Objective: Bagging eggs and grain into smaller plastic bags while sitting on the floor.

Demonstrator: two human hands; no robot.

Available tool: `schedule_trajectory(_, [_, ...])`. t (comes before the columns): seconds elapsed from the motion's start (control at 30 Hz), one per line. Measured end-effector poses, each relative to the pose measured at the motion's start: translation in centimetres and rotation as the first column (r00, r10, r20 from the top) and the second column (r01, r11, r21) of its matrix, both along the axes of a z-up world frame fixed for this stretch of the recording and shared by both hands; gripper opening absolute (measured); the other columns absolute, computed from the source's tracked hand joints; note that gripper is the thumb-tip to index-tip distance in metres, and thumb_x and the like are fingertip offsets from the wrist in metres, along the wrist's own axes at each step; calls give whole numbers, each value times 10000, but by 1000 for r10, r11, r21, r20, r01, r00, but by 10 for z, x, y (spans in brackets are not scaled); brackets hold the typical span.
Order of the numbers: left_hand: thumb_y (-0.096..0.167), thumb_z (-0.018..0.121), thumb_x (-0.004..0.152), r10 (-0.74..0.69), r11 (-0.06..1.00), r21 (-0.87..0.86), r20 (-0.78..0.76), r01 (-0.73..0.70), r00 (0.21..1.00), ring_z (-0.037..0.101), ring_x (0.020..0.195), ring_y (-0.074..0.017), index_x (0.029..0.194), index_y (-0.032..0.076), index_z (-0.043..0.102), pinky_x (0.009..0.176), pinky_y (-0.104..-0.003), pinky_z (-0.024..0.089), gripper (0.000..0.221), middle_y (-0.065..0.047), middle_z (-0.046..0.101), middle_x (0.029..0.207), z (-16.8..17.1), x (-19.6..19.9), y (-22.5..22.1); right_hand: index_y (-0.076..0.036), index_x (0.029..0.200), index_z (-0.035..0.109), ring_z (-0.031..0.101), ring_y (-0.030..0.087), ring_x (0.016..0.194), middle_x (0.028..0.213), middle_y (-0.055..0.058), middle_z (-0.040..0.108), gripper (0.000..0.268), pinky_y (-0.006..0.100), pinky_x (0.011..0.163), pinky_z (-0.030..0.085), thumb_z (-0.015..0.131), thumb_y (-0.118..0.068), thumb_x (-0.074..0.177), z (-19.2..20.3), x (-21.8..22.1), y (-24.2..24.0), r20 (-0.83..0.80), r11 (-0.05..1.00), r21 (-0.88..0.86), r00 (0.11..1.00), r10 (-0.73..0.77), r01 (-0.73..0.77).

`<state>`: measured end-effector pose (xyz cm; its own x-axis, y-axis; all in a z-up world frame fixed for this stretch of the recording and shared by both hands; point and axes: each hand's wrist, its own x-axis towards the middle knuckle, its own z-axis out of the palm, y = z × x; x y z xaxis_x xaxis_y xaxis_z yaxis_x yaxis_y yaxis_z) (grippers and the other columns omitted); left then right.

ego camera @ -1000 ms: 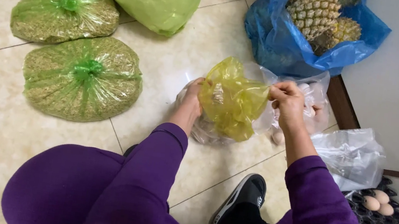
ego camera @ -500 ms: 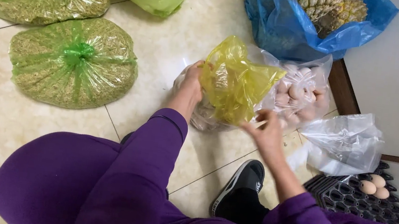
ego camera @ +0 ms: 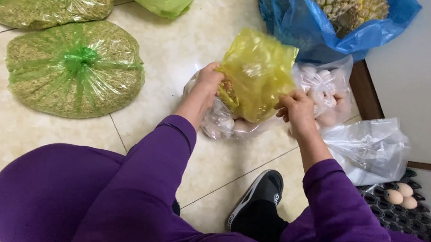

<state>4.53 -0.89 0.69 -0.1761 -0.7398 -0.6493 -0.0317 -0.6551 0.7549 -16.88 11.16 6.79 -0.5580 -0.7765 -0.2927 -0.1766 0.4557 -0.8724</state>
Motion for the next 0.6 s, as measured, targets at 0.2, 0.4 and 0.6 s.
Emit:
schedule_trajectory(0.2, [44,612,882,-46,999,10,41,46,998,563,1043,-267,1455,187,601,678,-281,506,591,-226,415,1458,-1,0,-1,-16,866,676,667,231,491,753,228,712,109,247,365,416,737,-87,810,36,18,10,44,978,107,984,174,-178])
schedule_trajectory(0.4, [-3,681,767,30,1000,0,77,-30,997,573,901,-196,1370,208,685,600,-256,562,639,-249,446,1442,-13,-4,-1,-134,1172,577,666,151,600,858,53,682,334,220,409,460,693,-170,861,18,-52,23,46,970,7,969,-243,243])
schedule_trajectory(0.6, [-79,587,779,-30,996,-82,-45,26,999,556,1204,-325,1461,-3,548,781,-311,565,688,-310,402,1492,44,16,15,-67,1360,574,697,315,892,1146,176,699,573,391,517,573,775,-284,869,-105,-94,-3,-279,980,142,955,-96,140])
